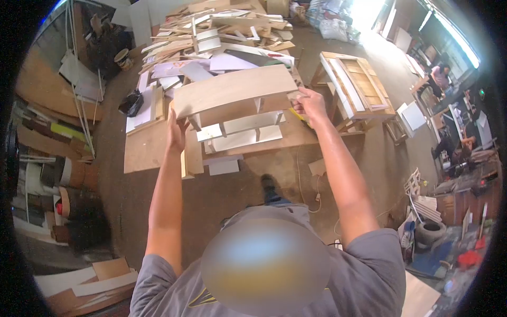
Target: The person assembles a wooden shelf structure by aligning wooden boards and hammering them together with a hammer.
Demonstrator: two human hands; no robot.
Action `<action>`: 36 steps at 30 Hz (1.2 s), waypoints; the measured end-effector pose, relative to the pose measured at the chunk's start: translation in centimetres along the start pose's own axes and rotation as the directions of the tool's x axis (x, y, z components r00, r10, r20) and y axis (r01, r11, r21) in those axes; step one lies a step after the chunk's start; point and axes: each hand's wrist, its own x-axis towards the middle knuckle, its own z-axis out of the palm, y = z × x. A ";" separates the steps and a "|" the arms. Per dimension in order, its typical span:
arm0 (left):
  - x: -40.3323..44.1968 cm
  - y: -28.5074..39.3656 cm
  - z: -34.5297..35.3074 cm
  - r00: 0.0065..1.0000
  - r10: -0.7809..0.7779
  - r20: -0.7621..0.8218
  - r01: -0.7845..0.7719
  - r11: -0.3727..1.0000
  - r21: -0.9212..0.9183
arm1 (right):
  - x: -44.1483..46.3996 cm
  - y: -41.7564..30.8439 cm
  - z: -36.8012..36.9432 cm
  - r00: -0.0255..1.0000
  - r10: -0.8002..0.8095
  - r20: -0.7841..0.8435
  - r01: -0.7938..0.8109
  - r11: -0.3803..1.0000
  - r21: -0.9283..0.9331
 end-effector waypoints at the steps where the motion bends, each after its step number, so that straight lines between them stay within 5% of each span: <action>1: -0.1 0.0 0.2 1.000 0.004 -0.014 -0.004 1.000 -0.019 | -0.1 -0.1 0.0 1.000 0.005 0.001 -0.005 1.000 -0.001; 36: 0.1 0.1 -0.6 1.000 -0.028 0.010 0.029 0.998 -0.056 | -0.3 1.2 -0.3 0.998 0.006 0.060 -0.010 0.998 0.069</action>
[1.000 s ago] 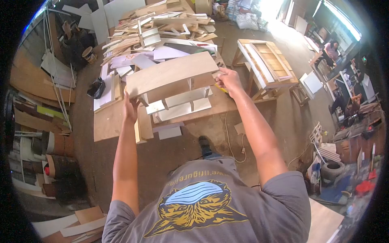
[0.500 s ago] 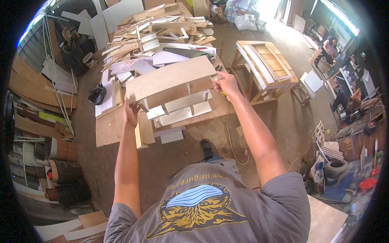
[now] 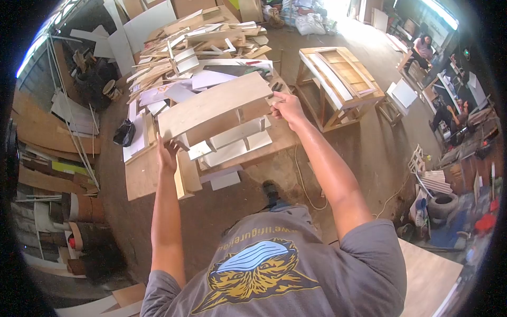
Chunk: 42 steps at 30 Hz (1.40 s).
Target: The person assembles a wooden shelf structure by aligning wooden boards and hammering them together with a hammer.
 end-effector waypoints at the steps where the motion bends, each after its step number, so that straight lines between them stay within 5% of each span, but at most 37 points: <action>1: 0.0 0.0 -0.2 1.000 0.004 0.007 -0.004 1.000 0.014 | -0.1 0.0 0.1 1.000 -0.004 -0.003 0.004 1.000 0.002; 5: -2.5 1.9 2.5 0.991 0.067 -0.113 -0.054 0.991 0.119 | -0.8 -0.3 0.2 0.996 -0.043 -0.078 0.043 0.999 -0.002; 9: -1.4 3.0 1.2 0.866 0.327 -0.378 -0.168 0.902 0.398 | -0.9 -0.1 -0.1 0.985 -0.105 -0.141 0.105 0.994 -0.002; 12: -1.4 5.0 2.4 0.693 0.706 -0.148 -0.471 0.598 0.649 | -1.2 -0.6 -0.1 0.971 -0.168 -0.168 0.168 0.986 -0.014; 14: -3.2 6.6 6.9 0.665 0.746 0.038 -0.503 0.410 0.761 | -1.0 -0.8 0.1 0.963 -0.220 -0.157 0.218 0.975 -0.034; 16: -2.2 6.5 9.5 0.623 0.705 0.339 -0.638 0.207 0.742 | -0.5 -0.9 0.6 0.953 -0.277 -0.127 0.269 0.960 -0.070; 19: -3.3 6.6 16.7 0.715 0.435 0.548 -0.674 0.220 0.705 | 0.9 -1.3 2.0 0.922 -0.384 -0.050 0.366 0.907 -0.209; 22: -1.4 4.4 20.5 0.610 0.307 0.730 -0.790 0.161 0.592 | 1.0 -2.8 4.2 0.782 -0.621 0.046 0.573 0.689 -0.444; 25: 0.6 2.3 22.7 0.574 0.236 0.784 -0.818 0.206 0.536 | 1.3 -4.1 6.3 0.799 -0.588 0.124 0.578 0.696 -0.427; 28: 1.4 1.4 23.9 0.734 0.028 0.679 -0.644 0.345 0.683 | 1.6 -4.7 7.6 0.777 -0.592 0.213 0.619 0.655 -0.434; 34: 3.3 -0.4 22.1 0.728 0.068 0.682 -0.598 0.550 0.583 | 3.4 -3.8 8.2 0.688 -0.649 0.326 0.716 0.530 -0.454; 42: 2.1 0.3 23.5 0.728 0.023 0.686 -0.649 0.345 0.678 | 4.6 -2.5 7.6 0.597 -0.717 0.359 0.783 0.424 -0.456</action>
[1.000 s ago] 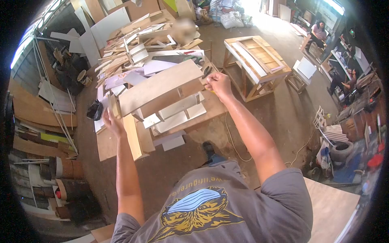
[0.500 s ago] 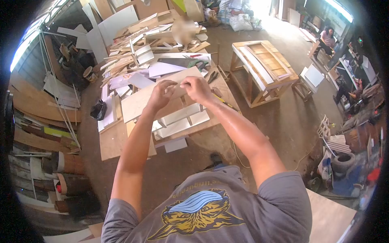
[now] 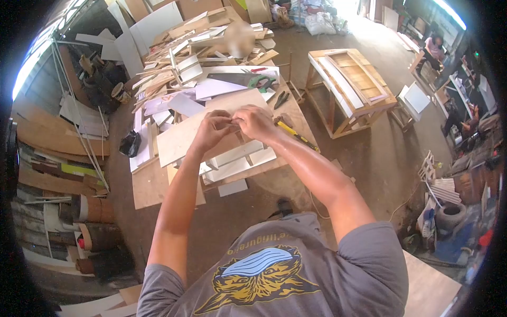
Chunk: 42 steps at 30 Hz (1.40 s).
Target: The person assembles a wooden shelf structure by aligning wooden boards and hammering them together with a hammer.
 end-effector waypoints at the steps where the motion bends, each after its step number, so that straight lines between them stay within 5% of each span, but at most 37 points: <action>1: 0.1 0.0 0.1 1.000 0.004 0.002 -0.004 1.000 0.018 | 0.0 0.1 0.0 1.000 -0.011 -0.009 0.011 1.000 0.012; 13: 0.3 0.3 0.3 0.990 -0.132 -0.054 0.128 0.990 -0.063 | 0.5 0.5 -1.8 0.991 -0.100 -0.084 0.110 0.987 0.117; 16: 0.3 0.5 0.4 0.985 -0.154 -0.082 0.144 0.983 -0.119 | 0.0 4.3 -3.1 0.917 0.228 -0.328 -0.114 0.936 0.333; 17: 0.3 0.8 0.3 0.984 -0.159 -0.082 0.147 0.979 -0.140 | -0.7 6.3 -4.3 0.863 0.428 -0.270 -0.320 0.875 0.363; 18: 0.3 0.7 0.4 0.980 -0.185 -0.079 0.169 0.970 -0.176 | -1.4 10.1 -3.8 0.811 0.438 -0.388 -0.345 0.894 0.286; 21: 0.3 0.8 0.6 0.965 -0.253 -0.068 0.226 0.935 -0.272 | -7.3 20.2 -2.2 0.718 0.652 -0.245 -0.688 0.717 -0.108; 25: 0.3 1.1 0.2 0.950 -0.301 -0.084 0.262 0.913 -0.312 | -14.2 22.6 -0.9 0.527 0.836 0.156 -0.743 0.542 -0.393; 27: 0.3 2.0 0.1 0.928 -0.362 -0.085 0.318 0.892 -0.322 | -20.3 29.1 4.8 0.551 0.835 0.006 -0.703 0.468 -0.536; 30: 0.2 2.1 0.2 0.954 -0.271 -0.132 0.265 0.962 -0.060 | -19.4 28.7 4.0 0.390 0.901 0.190 -0.685 0.422 -0.594; 33: 0.2 2.3 0.5 0.946 -0.279 -0.162 0.288 0.957 0.029 | -19.0 28.1 4.4 0.479 0.866 0.143 -0.611 0.445 -0.655; 36: 0.1 2.7 0.9 0.944 -0.265 -0.196 0.290 0.951 0.108 | -19.1 29.4 4.9 0.441 0.879 0.182 -0.639 0.450 -0.624; 42: -0.2 3.2 1.0 0.956 -0.205 -0.209 0.248 0.946 0.208 | -20.3 29.5 3.4 0.490 0.842 0.225 -0.800 0.537 -0.267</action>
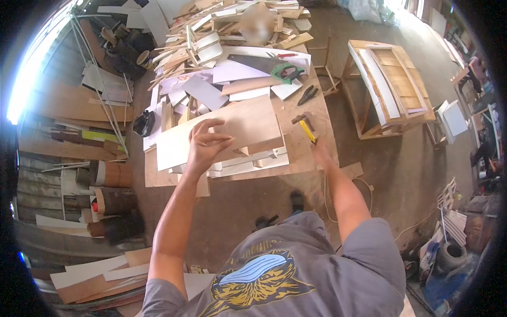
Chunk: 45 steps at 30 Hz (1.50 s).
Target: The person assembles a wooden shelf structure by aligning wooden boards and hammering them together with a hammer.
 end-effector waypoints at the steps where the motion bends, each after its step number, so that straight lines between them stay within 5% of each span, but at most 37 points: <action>1: -0.1 0.0 0.1 1.000 -0.007 -0.011 0.007 1.000 0.010 | -1.3 -1.3 -1.5 0.999 0.023 -0.032 -0.021 0.997 0.080; 4: -0.2 -0.5 0.5 1.000 -0.001 -0.024 0.001 1.000 0.019 | -4.5 -3.6 -4.5 0.983 0.029 -0.182 0.019 0.967 0.256; 7: -0.5 -1.4 0.8 0.999 0.034 -0.015 -0.034 0.999 -0.007 | -4.7 -2.8 -6.2 0.900 -0.094 -0.425 0.219 0.942 0.256; 11: -0.6 -1.9 1.0 0.998 0.052 -0.022 -0.053 0.998 -0.024 | -8.5 -6.1 -11.0 0.818 -0.086 -0.568 0.222 0.959 0.174; 20: -0.7 -1.7 1.0 1.000 -0.004 0.010 0.004 1.000 -0.027 | -21.9 -18.3 -17.6 0.784 -0.418 -0.459 0.492 0.869 0.049; 45: -0.6 -2.0 1.4 1.000 0.025 -0.009 -0.025 1.000 0.011 | -27.0 -25.0 -17.4 0.766 -0.596 -0.240 0.558 0.803 -0.211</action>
